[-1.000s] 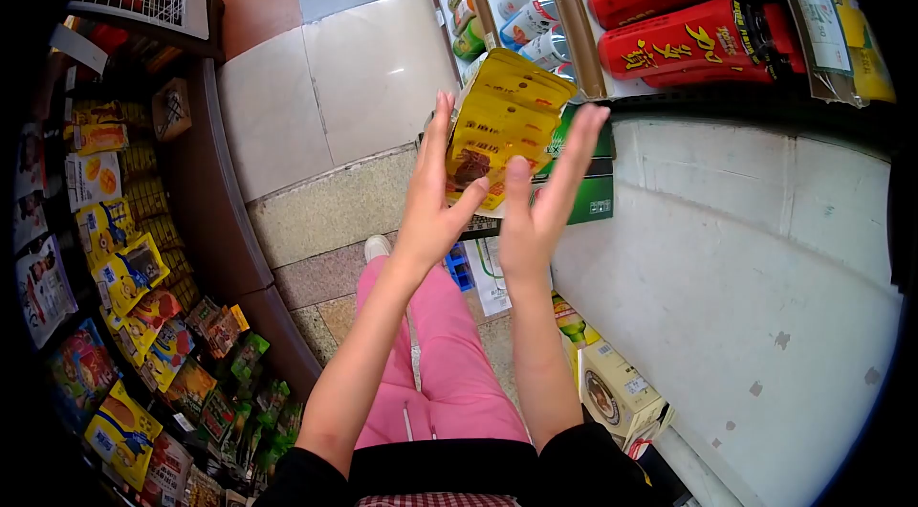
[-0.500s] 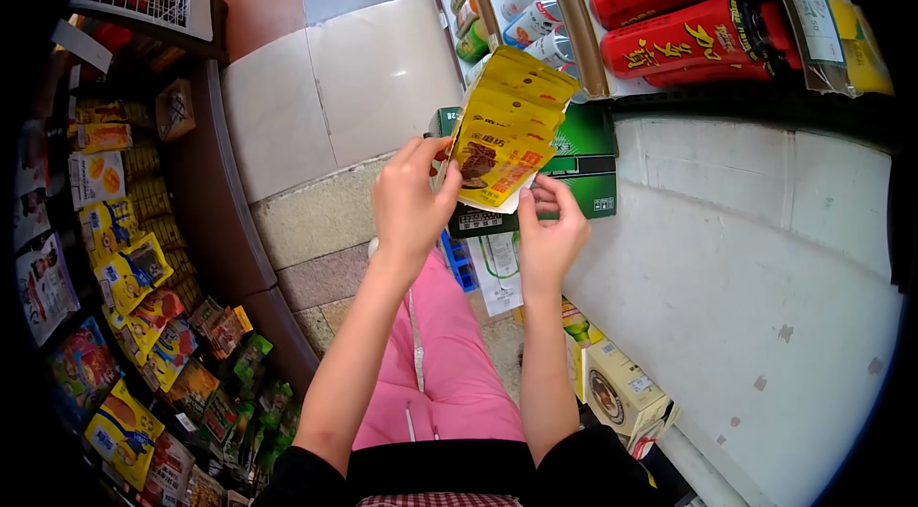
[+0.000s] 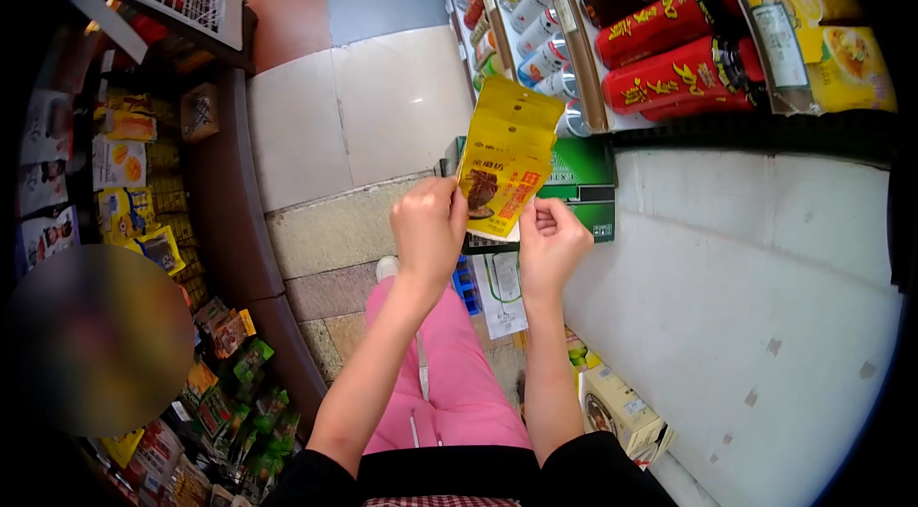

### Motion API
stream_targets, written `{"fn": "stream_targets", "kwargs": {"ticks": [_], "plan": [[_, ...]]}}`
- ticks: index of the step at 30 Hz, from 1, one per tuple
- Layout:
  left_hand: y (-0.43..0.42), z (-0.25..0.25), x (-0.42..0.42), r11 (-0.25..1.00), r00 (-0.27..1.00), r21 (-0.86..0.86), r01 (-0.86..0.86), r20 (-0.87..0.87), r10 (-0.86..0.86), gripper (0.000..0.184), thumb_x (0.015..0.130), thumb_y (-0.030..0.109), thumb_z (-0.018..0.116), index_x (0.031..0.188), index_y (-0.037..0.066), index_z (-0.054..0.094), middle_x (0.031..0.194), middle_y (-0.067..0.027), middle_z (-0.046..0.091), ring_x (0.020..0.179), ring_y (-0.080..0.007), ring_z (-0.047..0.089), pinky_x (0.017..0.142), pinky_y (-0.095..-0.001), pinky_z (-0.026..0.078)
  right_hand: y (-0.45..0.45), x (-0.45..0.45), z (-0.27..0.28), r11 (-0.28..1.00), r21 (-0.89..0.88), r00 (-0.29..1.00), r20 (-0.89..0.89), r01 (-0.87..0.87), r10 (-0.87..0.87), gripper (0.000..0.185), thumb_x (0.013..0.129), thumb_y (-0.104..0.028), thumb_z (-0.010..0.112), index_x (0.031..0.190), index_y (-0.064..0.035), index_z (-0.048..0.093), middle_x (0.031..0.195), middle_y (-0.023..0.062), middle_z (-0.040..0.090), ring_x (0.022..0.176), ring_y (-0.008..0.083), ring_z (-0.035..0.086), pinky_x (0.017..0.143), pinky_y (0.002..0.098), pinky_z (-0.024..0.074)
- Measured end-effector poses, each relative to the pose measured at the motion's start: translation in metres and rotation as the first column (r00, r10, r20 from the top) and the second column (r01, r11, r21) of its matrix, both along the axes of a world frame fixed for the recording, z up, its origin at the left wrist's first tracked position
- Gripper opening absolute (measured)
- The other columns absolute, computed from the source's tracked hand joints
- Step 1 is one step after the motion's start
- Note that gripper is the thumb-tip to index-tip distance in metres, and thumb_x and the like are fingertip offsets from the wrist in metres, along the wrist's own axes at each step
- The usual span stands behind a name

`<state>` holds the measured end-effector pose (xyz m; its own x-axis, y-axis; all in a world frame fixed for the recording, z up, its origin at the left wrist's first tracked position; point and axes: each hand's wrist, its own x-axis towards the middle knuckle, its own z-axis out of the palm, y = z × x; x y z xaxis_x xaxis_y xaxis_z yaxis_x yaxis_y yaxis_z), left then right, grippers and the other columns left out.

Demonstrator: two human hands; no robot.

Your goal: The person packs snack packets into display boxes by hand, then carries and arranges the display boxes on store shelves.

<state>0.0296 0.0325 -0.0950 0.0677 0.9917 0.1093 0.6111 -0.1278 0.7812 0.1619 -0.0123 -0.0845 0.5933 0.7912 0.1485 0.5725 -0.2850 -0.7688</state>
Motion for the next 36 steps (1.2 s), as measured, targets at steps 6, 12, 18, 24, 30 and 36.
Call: {"fn": "stream_targets", "kwargs": {"ticks": [6, 12, 18, 24, 30, 36], "plan": [[-0.034, 0.070, -0.038, 0.990, 0.989, 0.032, -0.137, -0.050, 0.139, 0.008, 0.082, 0.005, 0.066, 0.085, -0.002, 0.070, 0.075, -0.0163, 0.066, 0.067, -0.0354, 0.065, 0.060, -0.0435, 0.050, -0.013, -0.029, 0.064, 0.987, 0.015, 0.987, -0.012, -0.162, 0.162, 0.006, 0.077, 0.001, 0.072, 0.076, 0.0013, 0.066, 0.063, 0.0081, 0.062, 0.051, 0.0156, 0.059, 0.051, 0.0286, 0.0470], [-0.097, 0.171, -0.101, 0.920, 0.915, 0.067, -0.387, -0.094, 0.392, 0.008, 0.081, 0.006, 0.066, 0.084, -0.001, 0.070, 0.079, -0.0167, 0.068, 0.070, -0.0366, 0.066, 0.063, -0.0446, 0.052, -0.037, -0.087, 0.161, 0.889, 0.083, 0.887, -0.072, -0.450, 0.456, 0.009, 0.074, 0.000, 0.070, 0.070, 0.0001, 0.062, 0.061, 0.0100, 0.060, 0.052, 0.0225, 0.058, 0.052, 0.0339, 0.0460], [-0.183, 0.262, -0.159, 0.737, 0.735, 0.190, -0.648, -0.097, 0.671, 0.008, 0.077, 0.005, 0.069, 0.079, -0.003, 0.071, 0.074, -0.0157, 0.068, 0.064, -0.0307, 0.067, 0.059, -0.0390, 0.052, -0.070, -0.148, 0.241, 0.621, 0.180, 0.637, 0.045, -0.763, 0.769, 0.004, 0.075, 0.002, 0.069, 0.074, 0.0042, 0.066, 0.063, 0.0113, 0.064, 0.051, 0.0154, 0.061, 0.051, 0.0282, 0.0473], [-0.304, 0.317, -0.211, 0.476, 0.465, 0.268, -0.838, -0.107, 0.879, 0.010, 0.076, 0.015, 0.070, 0.076, 0.005, 0.072, 0.075, -0.0128, 0.067, 0.069, -0.0341, 0.066, 0.062, -0.0423, 0.053, -0.137, -0.230, 0.292, 0.301, 0.285, 0.328, 0.052, -0.910, 0.943, 0.006, 0.073, -0.002, 0.069, 0.072, -0.0012, 0.064, 0.065, 0.0124, 0.062, 0.058, 0.0281, 0.062, 0.056, 0.0383, 0.0478], [-0.446, 0.348, -0.251, 0.227, 0.211, 0.331, -0.916, -0.086, 0.974, 0.009, 0.076, 0.011, 0.071, 0.077, 0.002, 0.071, 0.071, -0.0107, 0.068, 0.063, -0.0273, 0.067, 0.059, -0.0356, 0.052, -0.251, -0.308, 0.328, 0.040, 0.321, 0.060, 0.052, -0.946, 0.997, 0.007, 0.073, 0.000, 0.071, 0.071, -0.0003, 0.064, 0.063, 0.0134, 0.064, 0.054, 0.0245, 0.064, 0.055, 0.0338, 0.0508], [-0.593, 0.382, -0.269, 0.059, 0.012, 0.363, -0.930, -0.131, 0.991, 0.012, 0.078, 0.011, 0.071, 0.073, 0.002, 0.065, 0.071, -0.0104, 0.065, 0.063, -0.0283, 0.065, 0.058, -0.0379, 0.050, -0.381, -0.367, 0.365, -0.232, 0.366, -0.230, 0.048, -0.901, 0.972, 0.004, 0.075, 0.004, 0.068, 0.072, 0.0051, 0.065, 0.056, 0.0082, 0.062, 0.050, 0.0089, 0.058, 0.051, 0.0250, 0.0470]]}}
